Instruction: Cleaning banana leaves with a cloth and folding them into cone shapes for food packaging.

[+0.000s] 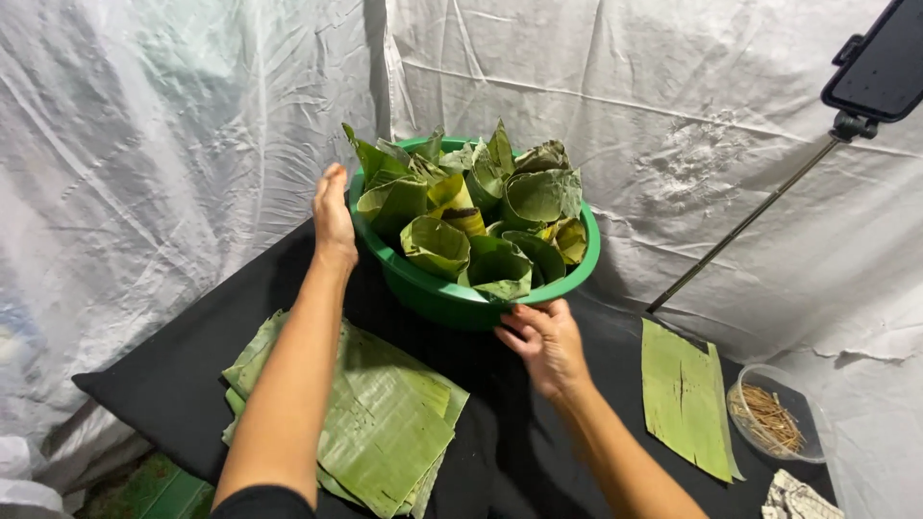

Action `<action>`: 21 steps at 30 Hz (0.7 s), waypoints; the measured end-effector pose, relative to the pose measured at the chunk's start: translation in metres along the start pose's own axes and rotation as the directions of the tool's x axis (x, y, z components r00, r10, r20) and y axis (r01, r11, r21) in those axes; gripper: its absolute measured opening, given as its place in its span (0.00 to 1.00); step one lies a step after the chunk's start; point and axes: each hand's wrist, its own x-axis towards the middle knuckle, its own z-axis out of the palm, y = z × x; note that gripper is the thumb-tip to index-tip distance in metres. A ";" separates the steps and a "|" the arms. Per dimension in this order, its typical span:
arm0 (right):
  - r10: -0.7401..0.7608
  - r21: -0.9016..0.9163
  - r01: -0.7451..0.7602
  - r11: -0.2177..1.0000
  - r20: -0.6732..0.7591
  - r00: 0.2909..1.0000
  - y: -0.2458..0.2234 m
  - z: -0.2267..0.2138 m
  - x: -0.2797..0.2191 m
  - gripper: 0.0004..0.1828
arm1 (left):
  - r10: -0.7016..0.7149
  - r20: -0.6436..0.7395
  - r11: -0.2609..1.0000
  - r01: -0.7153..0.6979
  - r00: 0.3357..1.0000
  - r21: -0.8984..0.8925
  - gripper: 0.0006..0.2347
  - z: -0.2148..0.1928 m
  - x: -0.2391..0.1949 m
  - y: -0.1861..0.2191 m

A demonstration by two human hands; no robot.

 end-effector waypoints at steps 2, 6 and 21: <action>-0.112 -0.119 0.102 0.988 -0.076 0.991 -0.003 -0.016 0.006 0.25 | 0.221 -0.039 0.971 -0.217 0.974 0.097 0.20 -0.001 -0.034 0.027; -0.608 -0.520 0.513 0.683 -0.015 0.793 -0.011 -0.031 0.013 0.38 | 0.783 0.309 0.430 -0.829 0.539 0.357 0.20 -0.002 -0.099 0.089; -0.557 -0.721 0.657 -0.220 0.646 0.522 -0.083 -0.061 0.076 0.19 | 0.521 0.801 -0.183 -0.879 0.294 0.441 0.05 -0.012 -0.097 0.080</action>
